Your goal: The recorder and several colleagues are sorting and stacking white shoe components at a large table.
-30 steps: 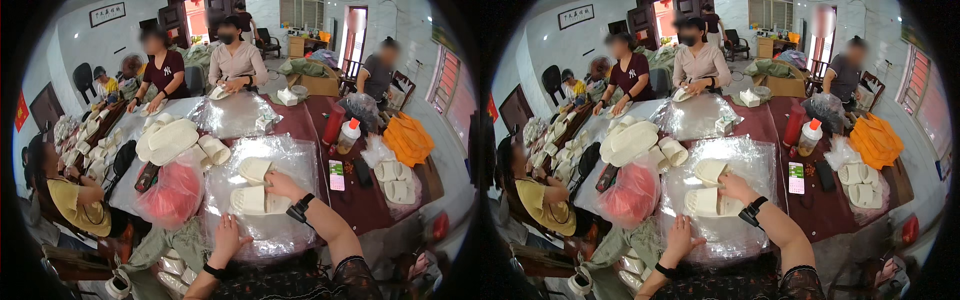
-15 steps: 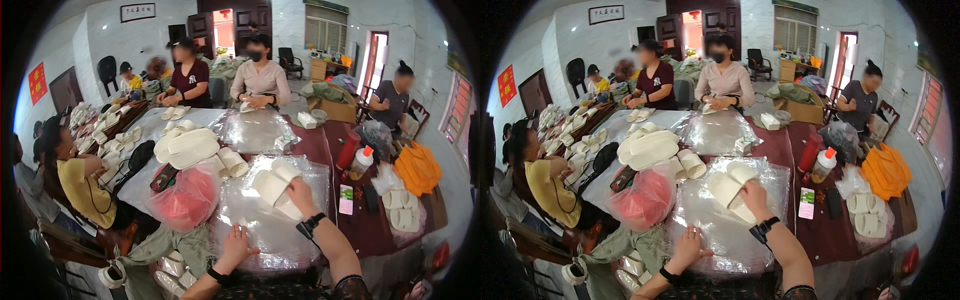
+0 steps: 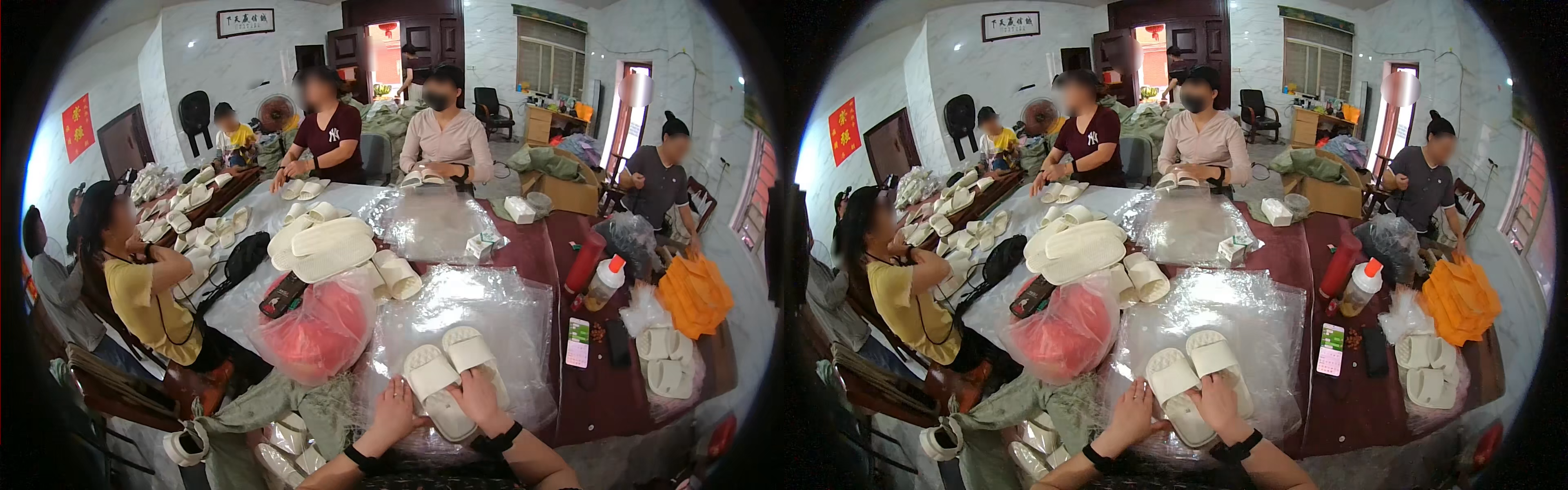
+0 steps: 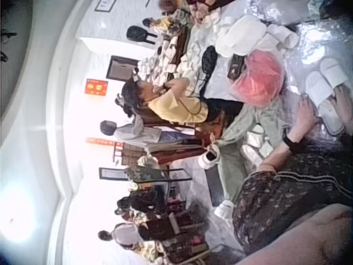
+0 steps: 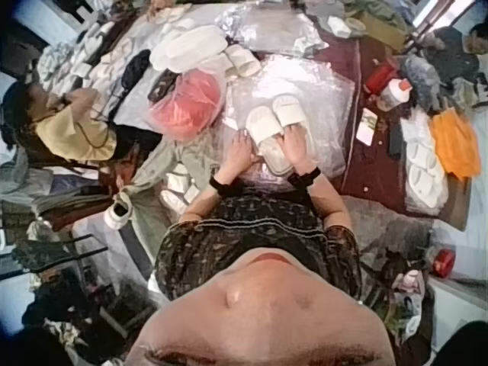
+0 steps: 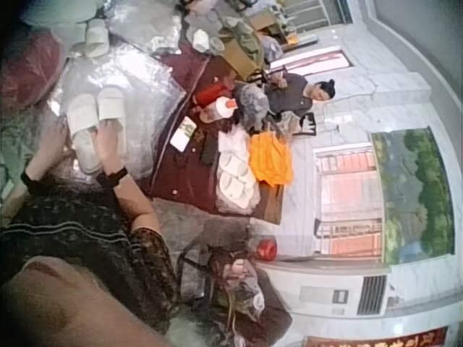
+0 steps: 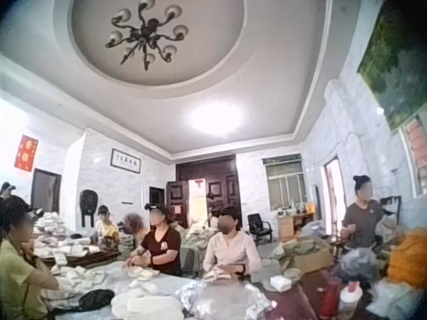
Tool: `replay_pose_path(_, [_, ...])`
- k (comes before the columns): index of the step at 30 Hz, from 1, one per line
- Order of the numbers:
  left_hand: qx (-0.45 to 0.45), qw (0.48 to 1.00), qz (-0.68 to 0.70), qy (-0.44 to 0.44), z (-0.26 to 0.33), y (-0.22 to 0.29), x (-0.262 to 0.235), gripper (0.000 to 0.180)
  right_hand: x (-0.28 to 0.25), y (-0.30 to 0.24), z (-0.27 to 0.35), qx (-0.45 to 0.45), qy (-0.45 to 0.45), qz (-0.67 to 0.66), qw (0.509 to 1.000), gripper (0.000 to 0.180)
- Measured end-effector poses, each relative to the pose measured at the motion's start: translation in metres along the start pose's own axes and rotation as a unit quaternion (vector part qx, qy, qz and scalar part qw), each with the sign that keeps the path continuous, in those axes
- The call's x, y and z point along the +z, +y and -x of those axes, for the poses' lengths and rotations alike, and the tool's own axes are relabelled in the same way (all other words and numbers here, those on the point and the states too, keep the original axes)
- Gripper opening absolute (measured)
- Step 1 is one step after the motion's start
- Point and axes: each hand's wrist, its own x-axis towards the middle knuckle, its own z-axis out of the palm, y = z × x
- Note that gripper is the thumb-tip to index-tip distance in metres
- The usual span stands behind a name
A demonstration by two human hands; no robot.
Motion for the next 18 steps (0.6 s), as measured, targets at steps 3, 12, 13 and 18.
replay_pose_path(3, [-0.006,0.999,0.022,-0.024,0.001,0.000,-0.005,0.111,-0.005,0.007,-0.008,0.014,-0.061,0.035,0.997,0.032])
replay_pose_path(12, [0.122,0.987,0.103,-0.003,0.013,-0.016,-0.027,0.092,-0.032,0.040,-0.012,0.086,0.044,-0.015,0.995,0.022])
replay_pose_path(13, [0.122,0.989,0.082,0.006,0.017,-0.017,-0.025,0.090,-0.044,0.032,-0.011,0.113,0.064,-0.054,0.990,0.021])
replay_pose_path(18, [0.107,0.993,0.043,0.022,0.010,-0.004,-0.019,0.088,-0.076,0.026,0.006,0.135,0.104,-0.094,0.981,0.021])
